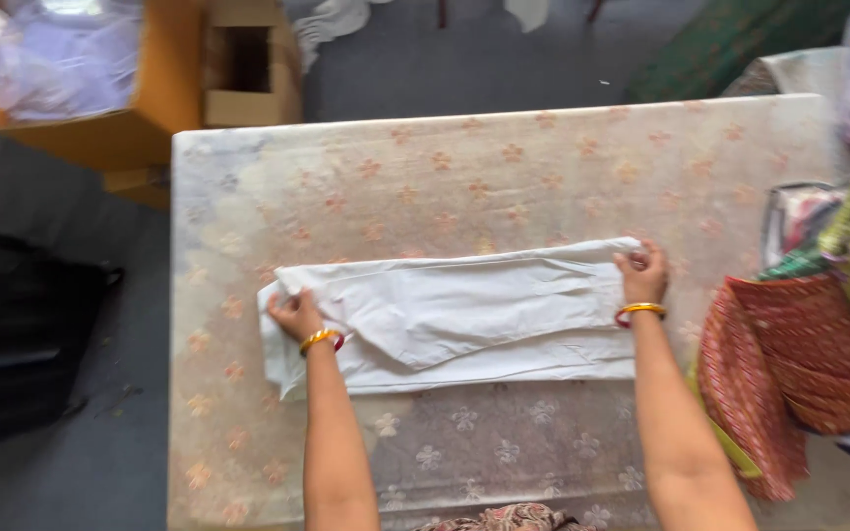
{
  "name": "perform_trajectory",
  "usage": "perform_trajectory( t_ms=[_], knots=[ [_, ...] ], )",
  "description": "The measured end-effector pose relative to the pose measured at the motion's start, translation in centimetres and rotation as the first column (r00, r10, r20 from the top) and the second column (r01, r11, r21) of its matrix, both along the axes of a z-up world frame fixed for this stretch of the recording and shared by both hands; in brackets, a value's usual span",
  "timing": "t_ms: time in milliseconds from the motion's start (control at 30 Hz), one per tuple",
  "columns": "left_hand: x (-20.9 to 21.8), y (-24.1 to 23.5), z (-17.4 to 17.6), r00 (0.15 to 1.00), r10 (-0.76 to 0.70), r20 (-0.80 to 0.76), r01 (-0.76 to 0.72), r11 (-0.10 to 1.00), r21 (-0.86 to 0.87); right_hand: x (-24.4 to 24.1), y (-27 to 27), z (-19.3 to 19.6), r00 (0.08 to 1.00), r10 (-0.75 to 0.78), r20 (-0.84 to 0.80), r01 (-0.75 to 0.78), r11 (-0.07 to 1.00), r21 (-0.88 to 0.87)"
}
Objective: Fold several clothing items and organize them into storage bags and a plastic bin.
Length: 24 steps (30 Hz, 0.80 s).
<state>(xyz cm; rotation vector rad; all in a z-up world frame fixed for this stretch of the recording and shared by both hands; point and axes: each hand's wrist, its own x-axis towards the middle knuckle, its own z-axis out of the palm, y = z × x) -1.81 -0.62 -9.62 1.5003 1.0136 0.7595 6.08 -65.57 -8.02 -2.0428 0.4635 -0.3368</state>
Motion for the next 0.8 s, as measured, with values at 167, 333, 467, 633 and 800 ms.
perform_trajectory(
  t_ms=[167,333,467,633,800],
  knots=[
    [1.3,3.1,3.6,0.952,-0.253,-0.17,0.202,0.941,-0.271,2.5,-0.4,-1.3,0.999,-0.022,-0.048,0.024,0.999,0.037],
    [2.2,3.8,3.5,0.938,-0.317,-0.139,0.241,0.887,-0.393,2.7,0.1,3.2,0.992,0.091,-0.085,-0.065,0.961,0.27],
    [2.8,3.4,4.0,0.964,-0.244,0.108,0.265,0.832,-0.487,3.1,0.3,3.2,0.996,-0.05,-0.076,0.079,0.892,0.446],
    [4.3,2.1,8.4,0.885,-0.465,0.007,0.4,0.755,-0.52,3.6,1.0,3.7,0.992,0.043,-0.117,0.003,0.93,0.369],
    [5.2,2.7,6.6,0.95,-0.31,0.036,0.298,0.865,-0.404,4.0,2.6,5.2,0.986,-0.053,-0.16,0.099,0.95,0.296]
  ],
)
